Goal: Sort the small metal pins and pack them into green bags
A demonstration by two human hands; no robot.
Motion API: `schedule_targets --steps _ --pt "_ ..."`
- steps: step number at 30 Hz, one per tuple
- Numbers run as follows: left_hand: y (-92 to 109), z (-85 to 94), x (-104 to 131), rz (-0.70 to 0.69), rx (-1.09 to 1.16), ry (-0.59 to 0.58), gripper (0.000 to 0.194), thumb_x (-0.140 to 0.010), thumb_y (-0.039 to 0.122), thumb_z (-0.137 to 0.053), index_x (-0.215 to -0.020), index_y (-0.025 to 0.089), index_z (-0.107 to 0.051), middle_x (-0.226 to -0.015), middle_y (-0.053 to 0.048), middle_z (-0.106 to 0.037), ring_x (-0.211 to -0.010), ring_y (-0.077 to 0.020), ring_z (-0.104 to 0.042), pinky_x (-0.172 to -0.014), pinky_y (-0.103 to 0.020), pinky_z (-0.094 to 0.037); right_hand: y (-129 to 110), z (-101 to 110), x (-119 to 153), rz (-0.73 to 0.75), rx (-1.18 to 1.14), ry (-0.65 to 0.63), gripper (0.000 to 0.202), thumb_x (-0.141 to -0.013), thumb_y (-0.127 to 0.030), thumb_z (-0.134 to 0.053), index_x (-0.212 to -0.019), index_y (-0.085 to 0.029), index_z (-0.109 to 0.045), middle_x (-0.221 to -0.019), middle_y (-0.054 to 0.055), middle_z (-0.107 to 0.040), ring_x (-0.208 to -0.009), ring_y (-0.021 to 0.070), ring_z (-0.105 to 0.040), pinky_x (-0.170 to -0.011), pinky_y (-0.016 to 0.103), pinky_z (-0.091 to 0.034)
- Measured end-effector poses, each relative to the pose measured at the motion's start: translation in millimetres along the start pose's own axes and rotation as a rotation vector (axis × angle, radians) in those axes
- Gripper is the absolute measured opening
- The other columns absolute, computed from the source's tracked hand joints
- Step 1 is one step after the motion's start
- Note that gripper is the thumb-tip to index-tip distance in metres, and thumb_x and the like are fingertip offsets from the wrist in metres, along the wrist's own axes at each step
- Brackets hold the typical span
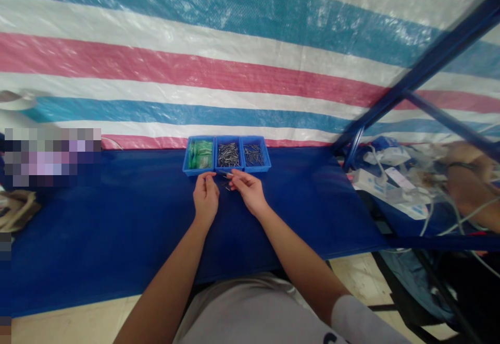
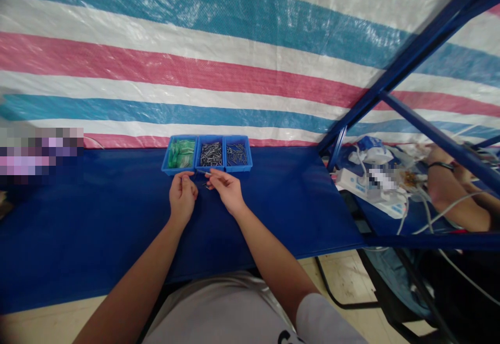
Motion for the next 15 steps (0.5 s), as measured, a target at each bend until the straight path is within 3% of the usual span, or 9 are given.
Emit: schedule_targets --steps 3,5,9,11,15 --pt "2.1 1.6 -0.6 0.019 0.042 0.025 0.036 -0.091 0.054 -0.044 -0.095 0.020 -0.054 -0.045 0.010 -0.037 -0.035 -0.0064 -0.034 -0.038 -0.018 -0.032 -6.7 -1.8 -0.4 0.035 -0.099 -0.019 0.051 -0.077 -0.039 -0.069 -0.126 -0.028 -0.058 -0.126 0.006 -0.066 -0.095 0.0194 -0.070 -0.080 0.036 -0.058" --pt "2.9 1.8 -1.0 0.018 0.021 0.026 0.036 -0.091 0.054 -0.046 -0.095 0.020 -0.054 -0.045 0.010 -0.038 -0.036 -0.0064 -0.036 -0.039 -0.017 -0.033 -9.6 -2.0 1.2 0.068 0.010 -0.038 0.040 -0.080 -0.035 -0.067 -0.119 -0.027 -0.063 -0.119 0.005 -0.069 -0.094 0.0195 -0.070 -0.081 0.036 -0.057" --pt "1.6 3.0 -1.9 0.011 -0.031 0.028 0.035 -0.091 0.052 -0.046 -0.096 0.019 -0.054 -0.044 0.010 -0.040 -0.036 -0.0067 -0.039 -0.039 -0.017 -0.033 -21.9 0.7 7.3 0.223 0.516 -0.007 0.016 -0.085 -0.024 -0.059 -0.093 -0.022 -0.073 -0.094 0.006 -0.074 -0.084 0.0196 -0.067 -0.078 0.035 -0.054" --pt "0.3 4.5 -2.3 0.012 -0.029 0.040 0.033 -0.091 0.051 -0.046 -0.096 0.019 -0.054 -0.044 0.010 -0.040 -0.036 -0.0067 -0.039 -0.039 -0.017 -0.033 -27.1 -2.6 10.0 0.286 0.694 -0.017 0.018 -0.083 -0.019 -0.060 -0.095 -0.023 -0.073 -0.093 0.005 -0.074 -0.087 0.0201 -0.065 -0.080 0.035 -0.052" --pt "-0.4 6.3 -2.8 0.010 -0.032 0.050 0.030 -0.092 0.048 -0.046 -0.096 0.019 -0.053 -0.044 0.010 -0.041 -0.036 -0.0071 -0.039 -0.039 -0.018 -0.034 -28.3 -12.8 12.0 0.320 0.837 -0.103 0.022 -0.080 -0.019 -0.067 -0.101 -0.024 -0.071 -0.089 0.004 -0.073 -0.087 0.0211 -0.062 -0.082 0.036 -0.048"
Point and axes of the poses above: each hand's wrist, its own x-axis away from the middle knuckle, its own z-axis out of the back of the hand, y = z × x, the point moved 10 cm from there along -x, towards the middle knuckle
